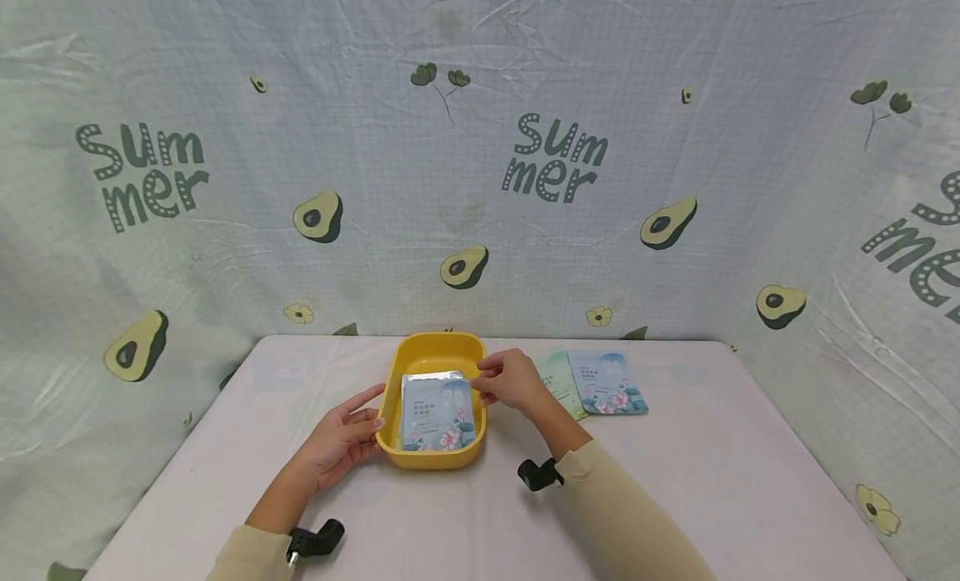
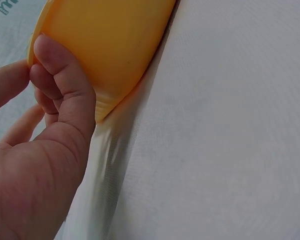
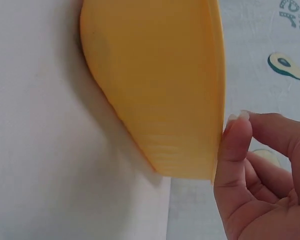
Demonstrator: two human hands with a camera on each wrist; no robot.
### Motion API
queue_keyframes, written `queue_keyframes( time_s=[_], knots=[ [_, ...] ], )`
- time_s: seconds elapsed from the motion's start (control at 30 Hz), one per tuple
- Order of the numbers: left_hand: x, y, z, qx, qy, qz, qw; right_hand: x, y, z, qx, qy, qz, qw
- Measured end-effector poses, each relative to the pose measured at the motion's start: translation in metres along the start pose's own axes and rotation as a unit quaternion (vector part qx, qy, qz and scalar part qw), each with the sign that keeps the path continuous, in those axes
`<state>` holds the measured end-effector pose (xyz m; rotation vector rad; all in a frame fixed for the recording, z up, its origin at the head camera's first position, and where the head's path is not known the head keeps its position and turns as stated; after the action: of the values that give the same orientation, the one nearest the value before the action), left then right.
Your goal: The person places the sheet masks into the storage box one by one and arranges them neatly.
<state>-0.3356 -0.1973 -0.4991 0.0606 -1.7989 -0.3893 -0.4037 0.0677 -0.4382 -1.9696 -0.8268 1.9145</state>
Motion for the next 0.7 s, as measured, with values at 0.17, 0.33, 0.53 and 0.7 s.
queue_keyframes(
  time_s=[0.17,0.33,0.53,0.7],
  knots=[
    [0.001,0.001,0.0,0.001,0.001,0.003,1.0,0.01,-0.006,-0.004,0.01,-0.001,0.026,1.0],
    [0.001,0.001,0.0,0.0,0.0,0.004,1.0,0.02,-0.013,-0.008,0.022,-0.012,0.046,0.999],
    [0.001,0.0,0.0,0.001,-0.001,0.005,1.0,0.03,-0.024,-0.015,0.029,-0.018,0.063,0.997],
    [0.0,0.0,0.0,-0.005,-0.001,0.002,1.0,0.039,-0.034,-0.021,0.038,-0.025,0.083,0.996]
  ],
)
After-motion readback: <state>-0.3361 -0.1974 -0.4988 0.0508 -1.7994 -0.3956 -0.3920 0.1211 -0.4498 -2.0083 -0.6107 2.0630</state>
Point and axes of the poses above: each hand's wrist, its own z-axis towards the middle knuckle, its own y-axis out of the palm, x = y × z, the point moved 8 cm from there along z, towards the middle knuckle, and after that the axes turned 7 degrees about -z, right-handed, at the moved point
